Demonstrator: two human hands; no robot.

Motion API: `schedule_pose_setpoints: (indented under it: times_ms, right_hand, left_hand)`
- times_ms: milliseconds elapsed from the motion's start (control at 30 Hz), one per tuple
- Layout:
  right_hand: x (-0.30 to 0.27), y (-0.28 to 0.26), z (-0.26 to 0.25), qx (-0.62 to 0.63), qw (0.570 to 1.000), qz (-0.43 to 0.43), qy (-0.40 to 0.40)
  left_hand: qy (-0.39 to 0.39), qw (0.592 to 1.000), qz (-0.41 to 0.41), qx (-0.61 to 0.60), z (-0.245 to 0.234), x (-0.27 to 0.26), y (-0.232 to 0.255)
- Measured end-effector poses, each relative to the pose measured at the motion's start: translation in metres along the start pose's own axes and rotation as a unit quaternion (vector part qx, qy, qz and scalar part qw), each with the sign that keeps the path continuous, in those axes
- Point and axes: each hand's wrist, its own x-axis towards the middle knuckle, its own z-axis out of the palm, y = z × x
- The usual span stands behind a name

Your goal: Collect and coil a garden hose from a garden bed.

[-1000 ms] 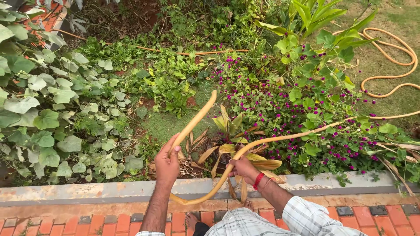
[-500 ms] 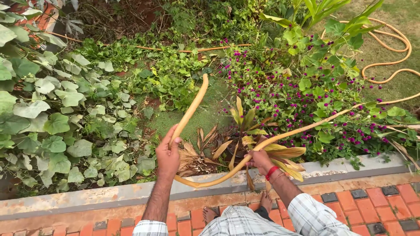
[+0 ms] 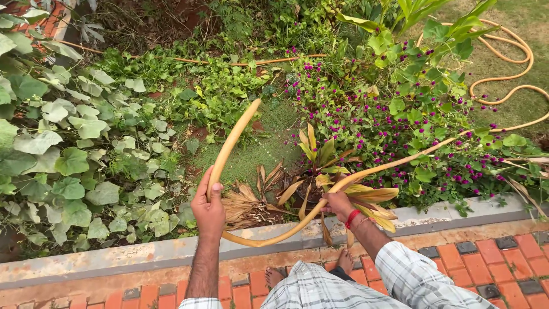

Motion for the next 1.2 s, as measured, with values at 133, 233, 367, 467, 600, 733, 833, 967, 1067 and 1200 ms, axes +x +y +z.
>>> schedule_pose_setpoints:
  times_ms: [133,233,367,467,600,733,833,967,1067,1200]
  right_hand:
    - [-0.006,-0.007,-0.004,-0.024,0.999,0.042,-0.012]
    - [-0.016,-0.015,-0.003,-0.053,0.996,0.060,-0.035]
    - [-0.007,-0.011,-0.005,-0.067,0.995,0.056,-0.049]
    - [0.002,-0.006,-0.005,-0.052,0.995,0.058,-0.061]
    - [0.007,-0.016,0.000,-0.058,0.994,0.067,-0.061]
    - [0.015,-0.012,0.002,-0.076,0.991,0.088,-0.067]
    - [0.026,-0.009,0.002,-0.088,0.990,0.092,-0.060]
    - [0.041,0.002,0.003,-0.077,0.990,0.088,-0.074]
    - [0.039,0.000,0.004,-0.063,0.991,0.095,-0.067]
    - [0.018,-0.017,0.005,-0.052,0.992,0.092,-0.064]
  left_hand:
    - [0.034,0.999,-0.005,0.040,0.007,-0.006,0.024]
    - [0.050,0.998,0.012,0.020,0.014,-0.011,0.022]
    - [0.099,0.995,-0.017,0.024,0.013,-0.011,0.023]
    - [0.136,0.990,-0.040,0.007,0.011,-0.013,0.021]
    - [0.135,0.989,-0.052,0.002,0.021,-0.012,0.010]
    - [0.123,0.991,-0.033,0.037,0.027,-0.016,0.012]
    - [0.139,0.989,-0.017,0.049,0.026,-0.012,0.017]
    - [0.130,0.979,0.006,0.156,0.033,-0.008,0.029]
    - [0.143,0.984,-0.011,0.107,0.027,-0.001,0.012]
    - [0.119,0.982,-0.001,0.149,0.035,-0.002,0.017]
